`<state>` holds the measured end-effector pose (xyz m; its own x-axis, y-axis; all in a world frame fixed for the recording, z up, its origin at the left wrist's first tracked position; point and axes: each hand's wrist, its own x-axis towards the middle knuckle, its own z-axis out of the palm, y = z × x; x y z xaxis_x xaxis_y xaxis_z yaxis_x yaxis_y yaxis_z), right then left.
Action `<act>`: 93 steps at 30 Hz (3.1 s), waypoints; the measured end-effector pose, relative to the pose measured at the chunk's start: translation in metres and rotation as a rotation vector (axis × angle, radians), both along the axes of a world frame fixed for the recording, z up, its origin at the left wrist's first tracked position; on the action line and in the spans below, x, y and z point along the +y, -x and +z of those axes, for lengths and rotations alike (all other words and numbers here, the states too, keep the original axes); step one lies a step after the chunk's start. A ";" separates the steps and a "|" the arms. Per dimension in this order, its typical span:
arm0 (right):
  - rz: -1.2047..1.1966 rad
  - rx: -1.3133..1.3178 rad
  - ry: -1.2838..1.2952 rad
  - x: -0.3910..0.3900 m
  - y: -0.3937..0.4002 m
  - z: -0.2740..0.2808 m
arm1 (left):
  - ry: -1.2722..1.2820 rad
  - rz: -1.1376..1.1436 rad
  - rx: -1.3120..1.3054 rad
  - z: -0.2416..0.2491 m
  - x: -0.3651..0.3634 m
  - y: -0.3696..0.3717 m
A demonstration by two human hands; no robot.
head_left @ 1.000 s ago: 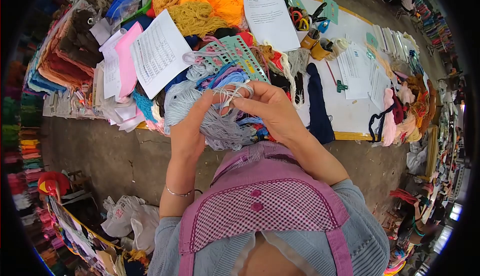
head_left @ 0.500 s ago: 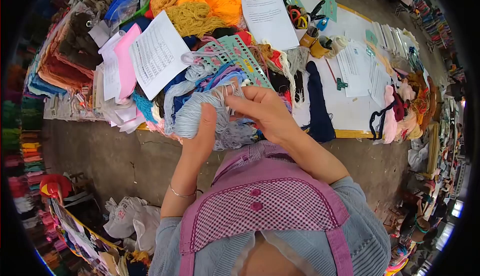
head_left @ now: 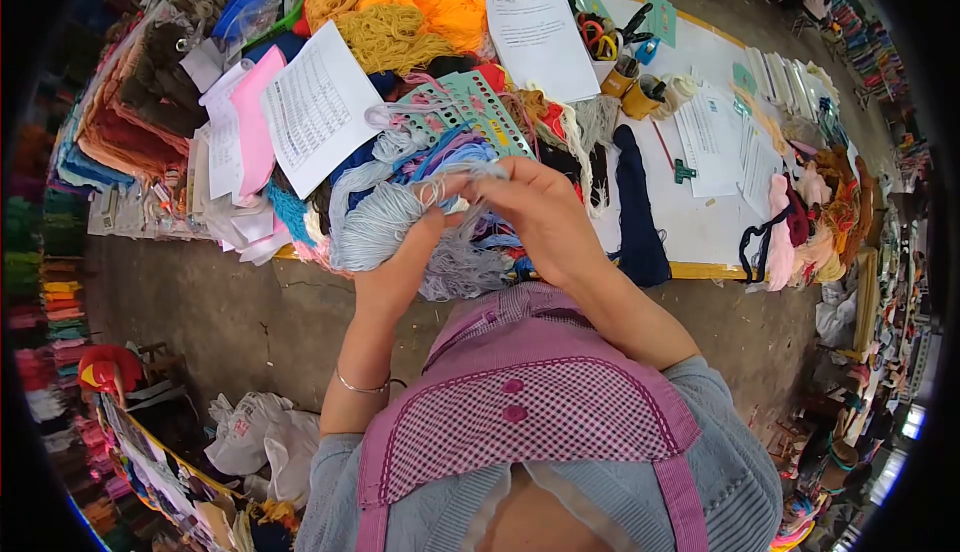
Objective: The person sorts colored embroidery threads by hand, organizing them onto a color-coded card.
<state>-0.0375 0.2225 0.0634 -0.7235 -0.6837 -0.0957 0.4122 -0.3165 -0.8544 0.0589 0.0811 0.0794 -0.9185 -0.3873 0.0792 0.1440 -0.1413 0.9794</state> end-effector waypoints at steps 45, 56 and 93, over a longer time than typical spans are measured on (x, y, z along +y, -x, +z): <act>0.125 0.069 -0.049 0.006 -0.012 0.015 | -0.125 0.017 -0.087 0.013 -0.003 -0.015; 0.072 0.000 0.059 0.012 -0.014 0.016 | -0.247 0.046 -0.080 0.014 0.006 -0.011; 0.159 -0.018 -0.045 0.001 -0.006 0.014 | -0.471 0.080 -0.113 0.007 0.010 -0.005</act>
<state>-0.0310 0.2230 0.0773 -0.6043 -0.7842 -0.1409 0.4696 -0.2077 -0.8581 0.0643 0.0910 0.0868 -0.8771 -0.4270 -0.2200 0.0692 -0.5655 0.8218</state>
